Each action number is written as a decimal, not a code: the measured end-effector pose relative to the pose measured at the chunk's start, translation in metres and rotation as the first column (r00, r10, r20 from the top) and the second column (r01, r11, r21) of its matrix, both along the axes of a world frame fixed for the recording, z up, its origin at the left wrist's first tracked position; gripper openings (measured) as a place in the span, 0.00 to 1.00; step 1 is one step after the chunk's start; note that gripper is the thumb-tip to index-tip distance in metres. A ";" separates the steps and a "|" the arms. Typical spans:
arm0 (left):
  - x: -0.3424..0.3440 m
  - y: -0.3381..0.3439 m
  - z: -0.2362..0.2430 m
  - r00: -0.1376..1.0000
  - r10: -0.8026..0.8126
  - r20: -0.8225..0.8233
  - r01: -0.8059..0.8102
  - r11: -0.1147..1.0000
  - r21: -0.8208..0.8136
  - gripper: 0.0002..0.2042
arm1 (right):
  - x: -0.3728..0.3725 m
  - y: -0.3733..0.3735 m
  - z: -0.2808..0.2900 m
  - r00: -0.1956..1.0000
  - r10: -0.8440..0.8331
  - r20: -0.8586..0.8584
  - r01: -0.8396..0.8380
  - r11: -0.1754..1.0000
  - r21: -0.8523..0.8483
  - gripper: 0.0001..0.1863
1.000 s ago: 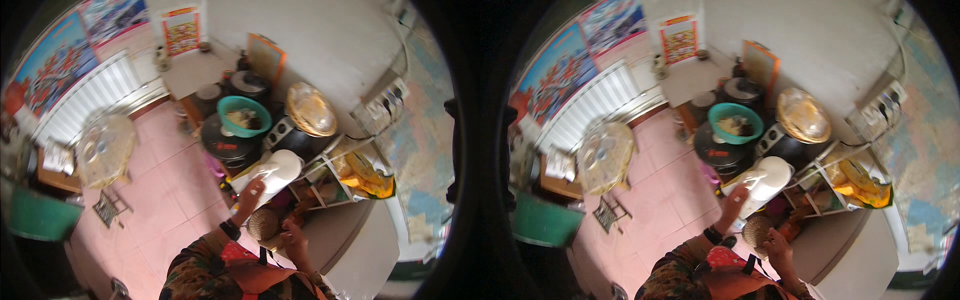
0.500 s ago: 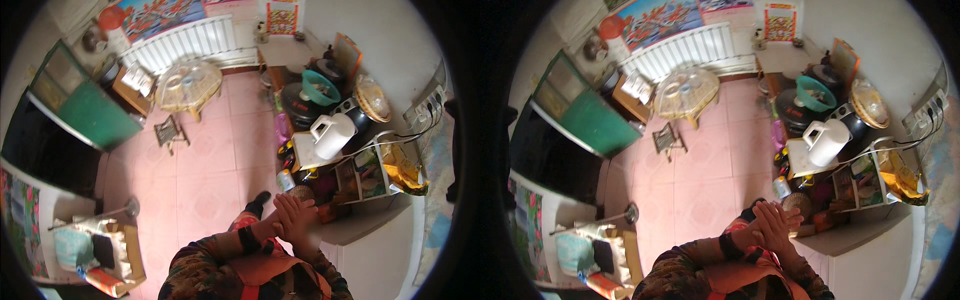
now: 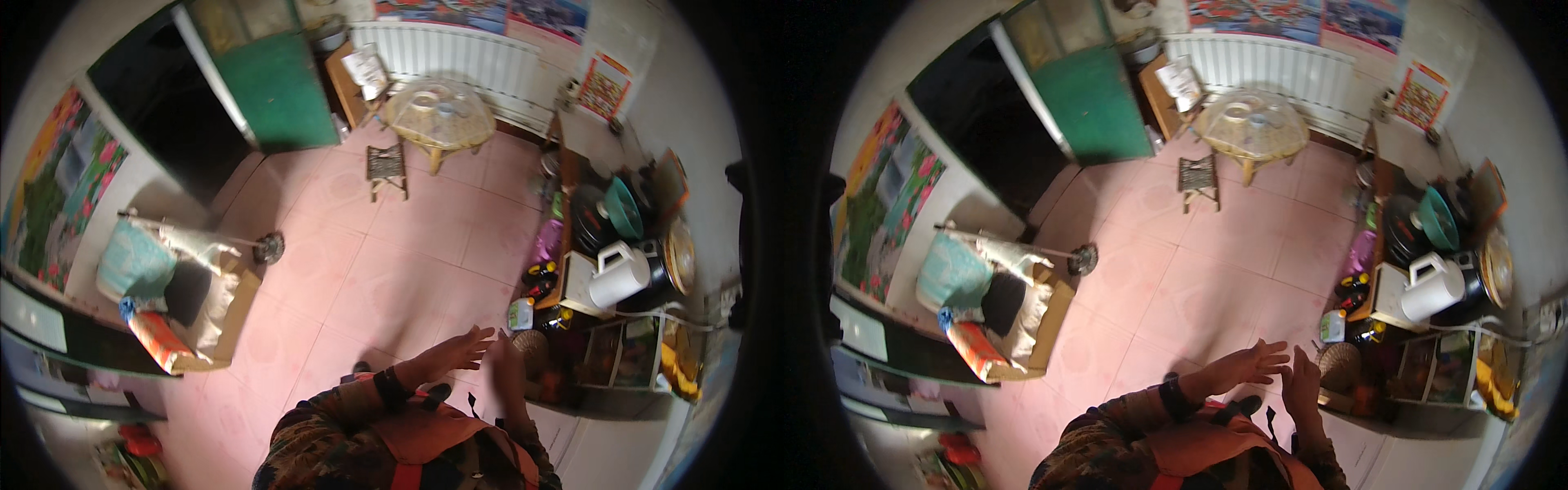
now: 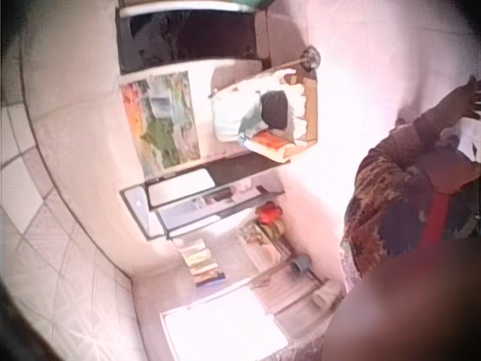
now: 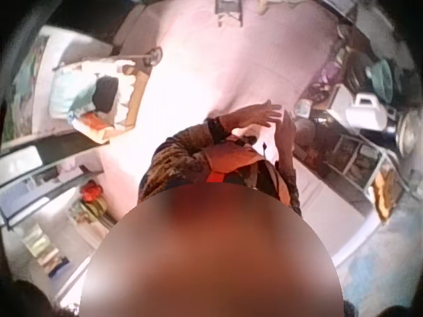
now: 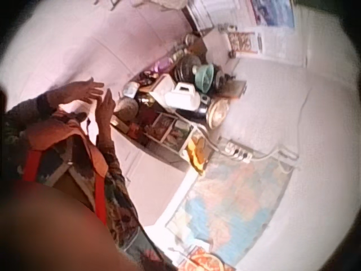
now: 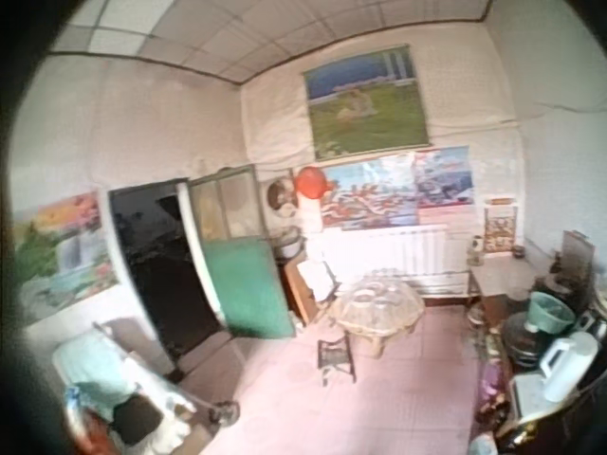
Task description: The person mops the tiled floor with a spin mop. They briefly stop to pick up a white electric kettle, pour water into a red thermos, and return the kettle before resuming mopping.
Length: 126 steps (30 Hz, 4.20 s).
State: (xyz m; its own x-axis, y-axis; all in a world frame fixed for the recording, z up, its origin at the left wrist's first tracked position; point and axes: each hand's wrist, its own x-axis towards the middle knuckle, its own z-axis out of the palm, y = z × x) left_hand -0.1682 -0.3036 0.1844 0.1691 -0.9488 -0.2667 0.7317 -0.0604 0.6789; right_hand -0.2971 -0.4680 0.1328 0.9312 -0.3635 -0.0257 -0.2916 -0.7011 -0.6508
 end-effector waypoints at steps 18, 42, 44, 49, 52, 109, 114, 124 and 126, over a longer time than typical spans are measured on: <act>0.162 0.470 0.016 0.264 0.862 0.433 -0.955 0.296 -0.006 0.32 | 0.223 0.298 0.013 0.716 0.696 0.060 -0.694 0.718 -0.055 0.23; 0.449 0.781 0.007 -0.466 0.590 0.660 -0.879 -0.394 -0.269 0.45 | 0.378 0.343 -0.019 0.792 0.609 -0.040 -0.610 0.787 -0.089 0.24; 0.475 0.812 0.009 -0.467 0.588 0.661 -0.867 -0.452 -0.211 0.49 | 0.368 0.346 -0.018 0.860 0.508 -0.055 -0.510 0.860 -0.027 0.24; 0.514 0.844 0.014 -0.322 0.694 0.644 -0.939 -0.151 -0.308 0.39 | 0.345 0.355 -0.012 0.930 0.366 -0.038 -0.367 0.917 -0.156 0.23; 0.537 0.835 0.011 -0.388 0.698 0.603 -0.920 -0.335 -0.205 0.17 | 0.336 0.357 -0.008 0.954 0.277 -0.113 -0.282 0.959 -0.033 0.25; 0.295 0.472 0.343 -0.342 0.836 0.429 -0.448 0.257 -0.856 0.27 | 0.467 0.370 -0.068 0.986 0.169 -0.015 0.055 -0.237 0.970 0.08; 0.293 0.475 0.351 -0.941 -0.087 0.329 -0.320 0.550 -0.772 0.36 | 0.463 0.356 -0.088 0.963 0.267 -0.037 -0.144 0.627 0.766 0.11; 0.287 0.487 0.360 -0.877 0.004 0.481 -0.344 0.695 -0.632 0.37 | 0.455 0.381 -0.065 0.781 0.557 0.283 -0.621 0.644 0.446 0.50; 0.285 0.492 0.365 -0.912 -0.126 0.390 -0.346 0.748 -0.567 0.37 | 0.462 0.391 -0.065 0.750 0.597 0.286 -0.656 0.613 0.441 0.49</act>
State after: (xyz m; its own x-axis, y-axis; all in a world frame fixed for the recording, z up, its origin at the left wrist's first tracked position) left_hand 0.1171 0.1881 0.5490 0.2331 -0.5567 0.7973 -0.7959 -0.5803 -0.1725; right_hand 0.1647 -0.0772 0.0679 0.9343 0.3463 0.0843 0.1841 -0.2664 -0.9461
